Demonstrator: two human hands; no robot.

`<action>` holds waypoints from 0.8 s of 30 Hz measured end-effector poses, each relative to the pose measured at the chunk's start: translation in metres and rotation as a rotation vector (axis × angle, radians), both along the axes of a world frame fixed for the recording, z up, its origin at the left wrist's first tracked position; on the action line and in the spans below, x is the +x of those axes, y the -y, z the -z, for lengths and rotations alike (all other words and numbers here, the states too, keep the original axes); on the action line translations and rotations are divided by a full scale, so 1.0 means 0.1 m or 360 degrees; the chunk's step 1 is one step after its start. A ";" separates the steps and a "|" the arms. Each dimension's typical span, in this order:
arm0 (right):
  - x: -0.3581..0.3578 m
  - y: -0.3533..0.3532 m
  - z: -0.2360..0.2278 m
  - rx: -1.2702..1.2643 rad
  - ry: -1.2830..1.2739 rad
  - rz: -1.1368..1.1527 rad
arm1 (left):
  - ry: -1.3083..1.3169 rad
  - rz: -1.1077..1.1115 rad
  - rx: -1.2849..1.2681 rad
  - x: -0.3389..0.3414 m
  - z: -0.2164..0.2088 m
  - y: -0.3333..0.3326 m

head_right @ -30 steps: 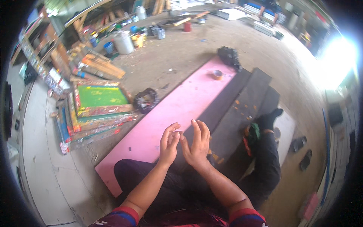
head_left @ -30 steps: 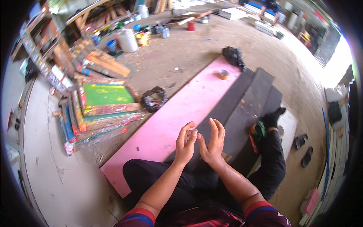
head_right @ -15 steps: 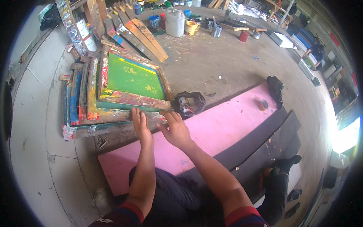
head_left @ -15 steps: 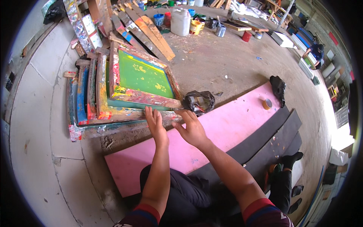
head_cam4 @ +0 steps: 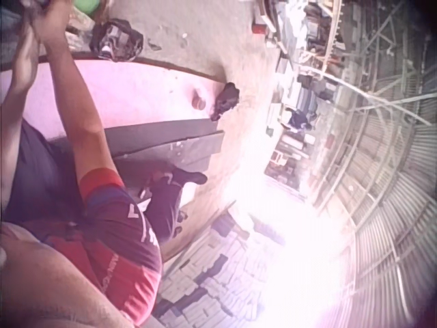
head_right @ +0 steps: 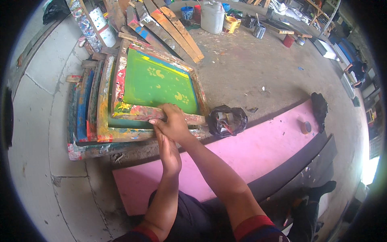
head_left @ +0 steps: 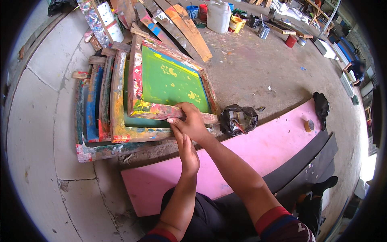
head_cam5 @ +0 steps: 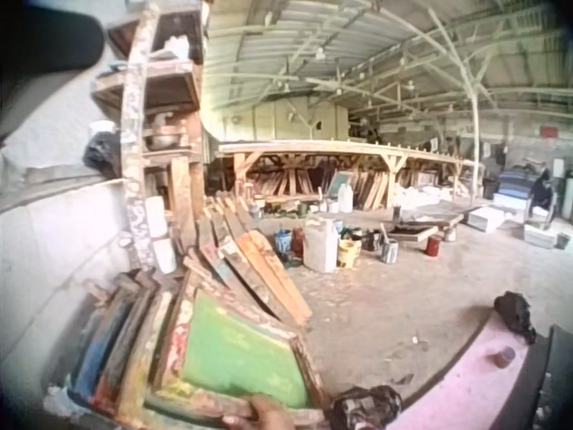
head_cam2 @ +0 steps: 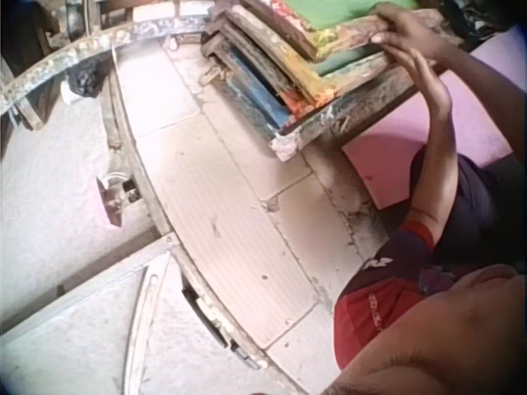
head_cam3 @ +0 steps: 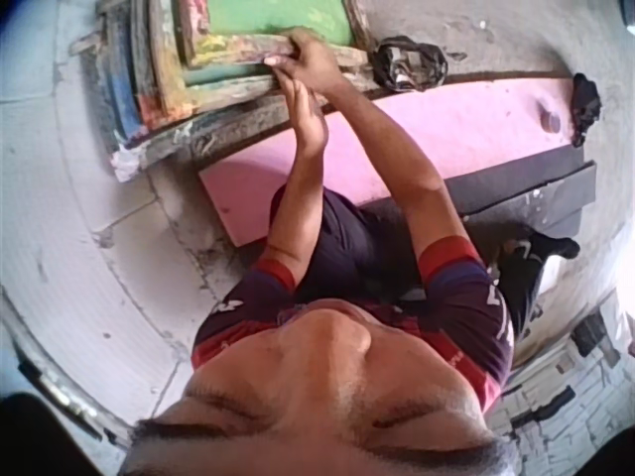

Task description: The person sits on the floor and uses pliers to remove staples from the wooden frame of a screen printing screen. They then use a knife to scrape the edges of the frame and remove old material. The person handles multiple frames, placing some aside and continuing to work on others.

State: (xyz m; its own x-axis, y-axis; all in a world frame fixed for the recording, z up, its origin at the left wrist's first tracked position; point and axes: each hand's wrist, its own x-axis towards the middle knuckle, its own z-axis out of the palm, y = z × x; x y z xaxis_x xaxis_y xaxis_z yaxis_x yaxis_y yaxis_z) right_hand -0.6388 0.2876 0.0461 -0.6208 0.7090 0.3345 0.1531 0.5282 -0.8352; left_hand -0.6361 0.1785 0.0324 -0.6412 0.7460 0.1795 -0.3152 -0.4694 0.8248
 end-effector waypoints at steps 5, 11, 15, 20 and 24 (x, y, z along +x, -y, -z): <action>0.01 -0.01 0.06 0.0171 -0.0206 0.0134 | 0.0006 0.0049 0.0088 0.00 -0.03 0.02; 0.17 -0.11 -0.16 0.0354 -0.0357 0.0154 | -0.0036 0.0170 0.0234 -0.01 -0.10 0.03; 0.31 -0.04 -0.24 0.0331 -0.0461 0.0208 | -0.0060 0.0215 0.0270 0.04 -0.10 0.03; 0.52 -0.01 -0.32 0.0093 -0.0742 0.0331 | -0.0034 0.0409 0.0372 0.12 -0.30 0.06; 0.75 0.12 -0.56 -0.0155 -0.0978 0.0325 | -0.0189 0.0509 0.0442 0.15 -0.46 0.15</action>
State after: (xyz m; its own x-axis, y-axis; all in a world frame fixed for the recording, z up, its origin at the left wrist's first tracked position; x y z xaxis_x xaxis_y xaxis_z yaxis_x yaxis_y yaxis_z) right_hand -0.5639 0.2758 0.1026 -0.1867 0.8375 0.5136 -0.2784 0.4563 -0.8452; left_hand -0.6211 0.1636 0.0788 -0.3485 0.8168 0.4597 -0.3917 -0.5725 0.7203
